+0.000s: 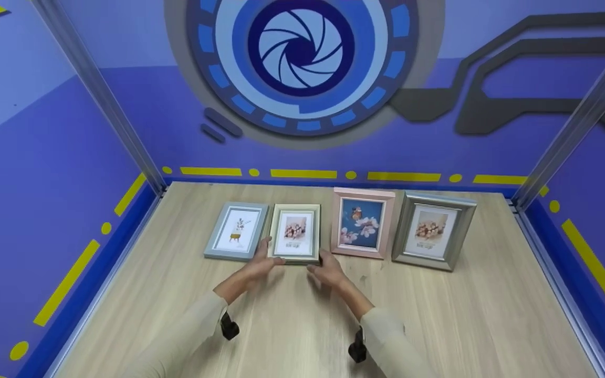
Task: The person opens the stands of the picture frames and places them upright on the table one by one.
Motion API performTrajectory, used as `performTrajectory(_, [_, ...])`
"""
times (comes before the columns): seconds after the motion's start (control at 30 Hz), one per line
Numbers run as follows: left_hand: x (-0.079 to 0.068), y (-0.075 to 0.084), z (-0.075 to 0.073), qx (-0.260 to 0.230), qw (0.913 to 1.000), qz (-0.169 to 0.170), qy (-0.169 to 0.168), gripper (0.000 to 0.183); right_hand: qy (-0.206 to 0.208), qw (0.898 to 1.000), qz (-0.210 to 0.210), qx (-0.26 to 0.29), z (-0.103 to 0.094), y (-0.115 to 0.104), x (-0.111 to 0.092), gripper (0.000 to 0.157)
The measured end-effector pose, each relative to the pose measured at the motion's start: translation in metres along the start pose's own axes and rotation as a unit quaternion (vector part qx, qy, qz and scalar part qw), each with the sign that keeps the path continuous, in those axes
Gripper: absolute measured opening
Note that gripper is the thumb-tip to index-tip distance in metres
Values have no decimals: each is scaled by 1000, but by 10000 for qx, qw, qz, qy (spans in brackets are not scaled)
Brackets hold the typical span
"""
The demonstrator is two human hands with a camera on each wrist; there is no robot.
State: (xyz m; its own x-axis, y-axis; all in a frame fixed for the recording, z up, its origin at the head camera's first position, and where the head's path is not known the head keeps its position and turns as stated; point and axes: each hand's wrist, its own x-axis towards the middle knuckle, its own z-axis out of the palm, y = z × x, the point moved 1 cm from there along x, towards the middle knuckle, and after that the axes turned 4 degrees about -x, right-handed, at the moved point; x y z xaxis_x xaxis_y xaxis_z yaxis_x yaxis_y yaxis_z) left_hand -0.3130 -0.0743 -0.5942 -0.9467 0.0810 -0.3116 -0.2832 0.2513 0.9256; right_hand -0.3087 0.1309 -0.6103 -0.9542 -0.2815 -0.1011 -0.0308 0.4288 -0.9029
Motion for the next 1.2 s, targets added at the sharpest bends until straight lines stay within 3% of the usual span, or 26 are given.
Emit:
performTrajectory(0.13, [-7, -3, -2, -385, 9987, -328, -26, 85, -372, 9983, 13, 443, -1, -1, -5, 55])
performTrajectory(0.23, [-8, -5, -5, -918, 9952, -329, 59, 86, -402, 9960, 84, 796, -4, -2, -6, 60])
performTrajectory(0.43, [-11, -1, -7, -1688, 9846, -445, 1, 85, 66, 9981, 98, 605, -13, -10, -13, 51])
performTrajectory(0.7, [-3, -2, -8, -1992, 9771, -725, 161, 69, 835, 9933, 559, 565, -21, -13, -12, 42])
performTrajectory(0.73, [-4, -2, -8, -2061, 9756, -744, 137, 66, 929, 9926, 580, 525, -22, -14, -12, 40])
performTrajectory(0.9, [-6, -4, -10, -2318, 9693, -819, -111, 16, 1202, 9872, 822, 644, -24, -13, -14, 33])
performTrajectory(0.97, [-7, -4, -12, -2275, 9700, -832, -195, 23, 1220, 9846, 903, 863, -24, -12, -15, 31])
performTrajectory(1.07, [-10, -2, -14, -2200, 9718, -826, -169, 18, 1188, 9829, 921, 1068, -24, -11, -15, 33])
performTrajectory(1.2, [-14, 2, -15, -2209, 9712, -890, -64, 68, 991, 9825, 896, 1298, -24, -13, -17, 42])
